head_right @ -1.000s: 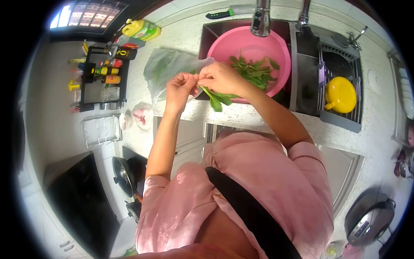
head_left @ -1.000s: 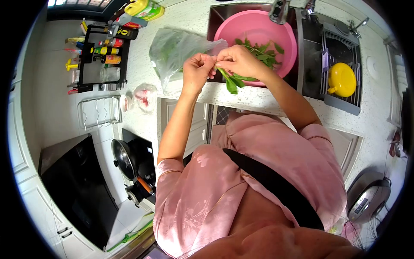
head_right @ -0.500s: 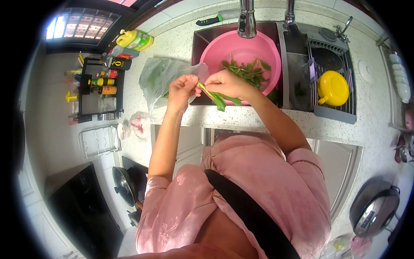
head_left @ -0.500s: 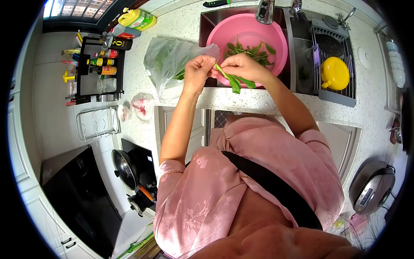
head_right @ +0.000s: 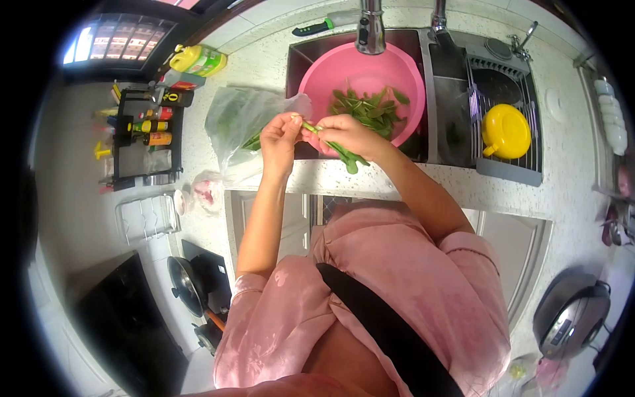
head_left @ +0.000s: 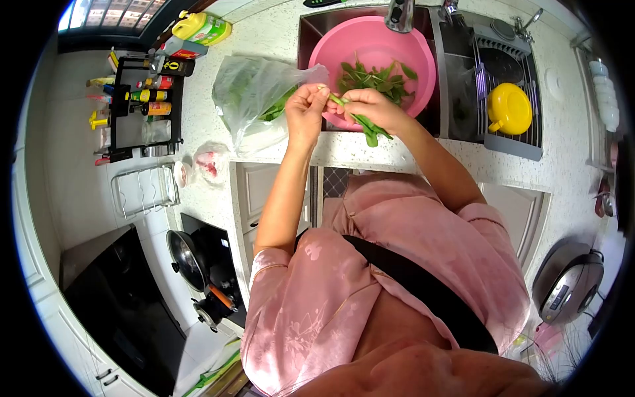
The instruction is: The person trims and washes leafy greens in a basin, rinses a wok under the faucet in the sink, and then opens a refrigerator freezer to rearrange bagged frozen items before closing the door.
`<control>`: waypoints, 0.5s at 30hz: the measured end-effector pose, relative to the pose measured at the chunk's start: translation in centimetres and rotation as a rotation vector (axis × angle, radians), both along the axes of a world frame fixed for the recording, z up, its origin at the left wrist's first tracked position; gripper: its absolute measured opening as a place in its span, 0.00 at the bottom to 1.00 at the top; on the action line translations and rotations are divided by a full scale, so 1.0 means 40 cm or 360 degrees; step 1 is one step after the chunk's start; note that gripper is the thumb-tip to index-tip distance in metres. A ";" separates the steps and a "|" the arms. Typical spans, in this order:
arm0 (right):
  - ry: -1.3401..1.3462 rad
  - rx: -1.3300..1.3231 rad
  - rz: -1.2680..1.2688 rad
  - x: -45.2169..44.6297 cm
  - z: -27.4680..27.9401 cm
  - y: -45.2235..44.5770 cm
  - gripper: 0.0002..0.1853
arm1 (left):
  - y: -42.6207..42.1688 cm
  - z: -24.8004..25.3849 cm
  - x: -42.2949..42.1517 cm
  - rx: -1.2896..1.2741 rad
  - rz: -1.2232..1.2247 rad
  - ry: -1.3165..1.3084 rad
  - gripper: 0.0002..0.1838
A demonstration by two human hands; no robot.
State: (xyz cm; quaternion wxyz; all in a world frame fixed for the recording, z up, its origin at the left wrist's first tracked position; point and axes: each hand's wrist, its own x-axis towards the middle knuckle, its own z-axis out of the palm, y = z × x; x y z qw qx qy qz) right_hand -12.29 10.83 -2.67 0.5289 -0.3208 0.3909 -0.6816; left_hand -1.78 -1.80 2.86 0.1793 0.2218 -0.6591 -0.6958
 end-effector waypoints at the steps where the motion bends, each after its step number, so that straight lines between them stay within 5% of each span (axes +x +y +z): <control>1: -0.0020 0.0023 -0.0027 0.008 0.002 0.005 0.09 | 0.003 -0.009 0.006 0.0007 -0.0022 -0.0015 0.06; 8: 0.0125 0.0235 -0.0412 0.058 -0.092 -0.022 0.05 | 0.065 -0.089 0.048 -0.0182 0.0260 0.0137 0.05; 11: -0.0380 0.0164 -0.0543 0.021 -0.090 -0.018 0.06 | 0.044 -0.116 0.073 0.0548 0.0528 0.0376 0.08; 15: 0.0384 0.0266 -0.0903 -0.109 -0.102 -0.031 0.11 | 0.015 -0.122 0.088 0.0535 0.0627 0.0204 0.08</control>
